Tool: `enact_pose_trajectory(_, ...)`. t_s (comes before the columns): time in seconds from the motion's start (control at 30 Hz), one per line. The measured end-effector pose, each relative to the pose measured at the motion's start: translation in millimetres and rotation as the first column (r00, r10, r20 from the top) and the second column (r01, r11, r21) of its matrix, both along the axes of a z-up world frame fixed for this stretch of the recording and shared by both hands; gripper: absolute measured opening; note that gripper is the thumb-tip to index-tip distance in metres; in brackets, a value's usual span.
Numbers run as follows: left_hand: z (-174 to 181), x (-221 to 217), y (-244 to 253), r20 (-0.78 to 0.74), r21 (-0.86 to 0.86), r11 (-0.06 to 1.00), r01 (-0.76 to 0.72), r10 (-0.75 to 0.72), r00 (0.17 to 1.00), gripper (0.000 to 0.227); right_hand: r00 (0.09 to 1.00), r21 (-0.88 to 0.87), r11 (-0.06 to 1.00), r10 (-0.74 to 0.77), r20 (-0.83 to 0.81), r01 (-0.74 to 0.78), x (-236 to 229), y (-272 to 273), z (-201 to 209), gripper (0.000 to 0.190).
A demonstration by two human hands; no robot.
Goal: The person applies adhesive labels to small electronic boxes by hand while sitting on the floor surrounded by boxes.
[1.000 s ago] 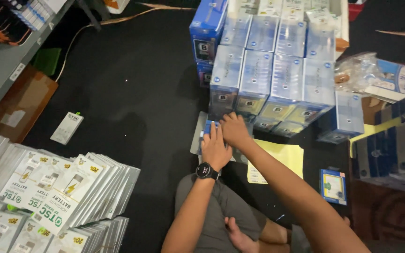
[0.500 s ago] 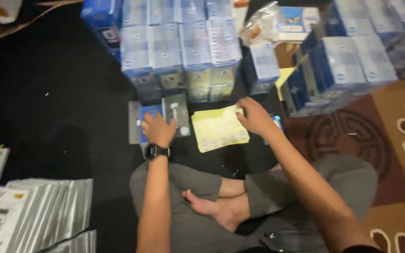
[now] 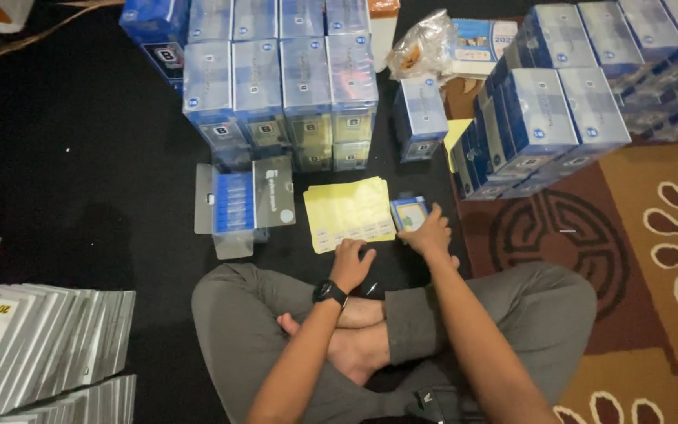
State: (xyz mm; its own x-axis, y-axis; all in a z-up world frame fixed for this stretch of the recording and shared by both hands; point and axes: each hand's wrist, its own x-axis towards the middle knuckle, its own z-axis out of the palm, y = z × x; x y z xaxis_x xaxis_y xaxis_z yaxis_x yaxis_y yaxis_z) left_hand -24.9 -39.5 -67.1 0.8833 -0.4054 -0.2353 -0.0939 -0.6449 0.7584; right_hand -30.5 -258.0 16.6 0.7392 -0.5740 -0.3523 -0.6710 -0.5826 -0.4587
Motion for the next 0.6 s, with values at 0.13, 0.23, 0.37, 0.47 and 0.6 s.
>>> enact_pose_trajectory(0.13,58.0,4.8,8.4,-0.234,-0.305,0.943,-0.131,0.059,0.971,0.065,0.960,0.181,0.974,0.087,0.266,-0.139,-13.4,61.3,33.0,0.112)
enact_pose_trajectory(0.23,67.6,8.8,13.8,-0.284,-0.341,0.914,-0.221,0.124,0.951,0.067,0.924,0.179,0.960,0.141,0.356,-0.216,-25.9,97.1,14.8,0.100)
enact_pose_trajectory(0.37,48.4,25.4,41.5,-0.292,-0.227,0.873,-0.431,0.361,0.885,0.054,0.891,0.407,0.841,0.174,0.420,-0.356,-19.3,110.8,1.5,0.095)
enact_pose_trajectory(0.47,33.8,41.1,82.3,-0.258,-0.180,0.833,-0.523,0.473,0.842,0.053,0.842,0.330,0.844,0.230,0.489,-0.422,6.3,105.0,-30.6,0.062)
enact_pose_trajectory(0.6,-8.6,63.6,118.4,-0.091,-0.150,0.761,-0.631,0.625,0.775,0.049,0.809,0.167,0.862,0.359,0.465,-0.478,50.6,117.5,-89.3,0.034)
